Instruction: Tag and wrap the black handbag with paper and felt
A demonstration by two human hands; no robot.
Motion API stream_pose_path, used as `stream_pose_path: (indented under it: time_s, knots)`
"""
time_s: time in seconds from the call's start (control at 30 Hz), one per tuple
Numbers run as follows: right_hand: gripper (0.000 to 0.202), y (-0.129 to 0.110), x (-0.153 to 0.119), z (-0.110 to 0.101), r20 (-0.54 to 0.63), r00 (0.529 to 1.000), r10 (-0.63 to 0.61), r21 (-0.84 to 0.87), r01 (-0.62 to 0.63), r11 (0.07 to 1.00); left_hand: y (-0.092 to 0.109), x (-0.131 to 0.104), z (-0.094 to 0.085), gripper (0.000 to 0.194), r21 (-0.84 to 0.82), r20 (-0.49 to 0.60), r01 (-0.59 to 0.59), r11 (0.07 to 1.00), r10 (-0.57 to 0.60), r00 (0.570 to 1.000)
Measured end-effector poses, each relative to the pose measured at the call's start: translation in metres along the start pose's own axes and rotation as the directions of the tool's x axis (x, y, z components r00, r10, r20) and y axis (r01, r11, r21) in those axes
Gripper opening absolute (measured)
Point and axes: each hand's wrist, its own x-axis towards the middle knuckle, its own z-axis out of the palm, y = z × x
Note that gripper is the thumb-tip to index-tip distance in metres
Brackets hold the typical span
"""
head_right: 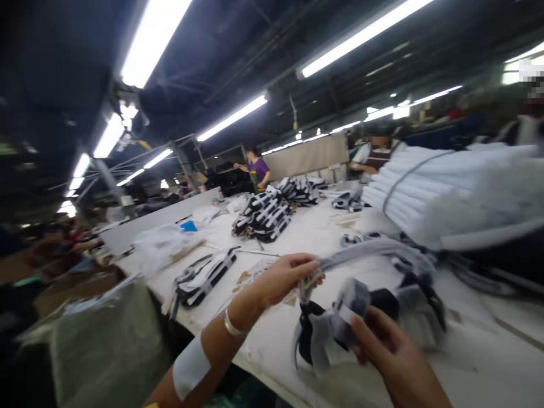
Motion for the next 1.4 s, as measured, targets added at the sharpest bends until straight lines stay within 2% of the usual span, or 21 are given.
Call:
stream_pose_path:
  time_s: [0.07, 0.13, 0.23, 0.33, 0.67, 1.03, 1.2, 1.4]
  knots:
    - [0.045, -0.014, -0.013, 0.005, -0.075, 0.993, 0.090, 0.169, -0.077, 0.983, -0.001, -0.002, -0.003, 0.047, -0.006, -0.001, 0.004, 1.000, -0.004, 1.000]
    - [0.045, -0.031, -0.011, 0.018, -0.069, 0.990, 0.121, 0.303, -0.094, 0.948, 0.000, -0.006, -0.004, 0.046, 0.015, -0.026, -0.013, 1.000, 0.014, 1.000]
    - [0.045, -0.050, 0.001, 0.035, -0.038, 0.992, 0.122, 0.411, -0.096, 0.907, 0.005, -0.014, -0.006, 0.045, 0.074, -0.041, -0.052, 0.996, 0.055, 0.998]
    - [0.049, -0.056, 0.011, 0.045, -0.038, 0.992, 0.119, 0.477, -0.086, 0.875, 0.013, -0.016, -0.007, 0.042, 0.123, 0.010, -0.065, 0.990, 0.064, 0.998]
    - [0.046, -0.070, 0.020, 0.047, -0.186, 0.973, 0.135, 0.612, 0.008, 0.791, 0.023, 0.004, -0.002, 0.047, 0.123, 0.124, -0.010, 0.992, -0.005, 0.992]
    - [0.047, -0.079, 0.034, 0.052, -0.182, 0.972, 0.145, 0.713, 0.029, 0.701, 0.020, 0.002, 0.002, 0.042, 0.146, -0.048, -0.028, 0.989, 0.035, 0.998]
    - [0.043, -0.092, 0.025, 0.051, -0.157, 0.986, 0.060, 0.701, 0.069, 0.710, 0.020, 0.004, 0.001, 0.036, 0.171, -0.072, -0.050, 0.984, 0.063, 0.995]
    - [0.042, -0.098, 0.017, 0.052, -0.206, 0.972, 0.117, 0.710, 0.066, 0.701, 0.016, 0.001, 0.003, 0.032, 0.284, -0.055, -0.069, 0.956, 0.088, 0.995]
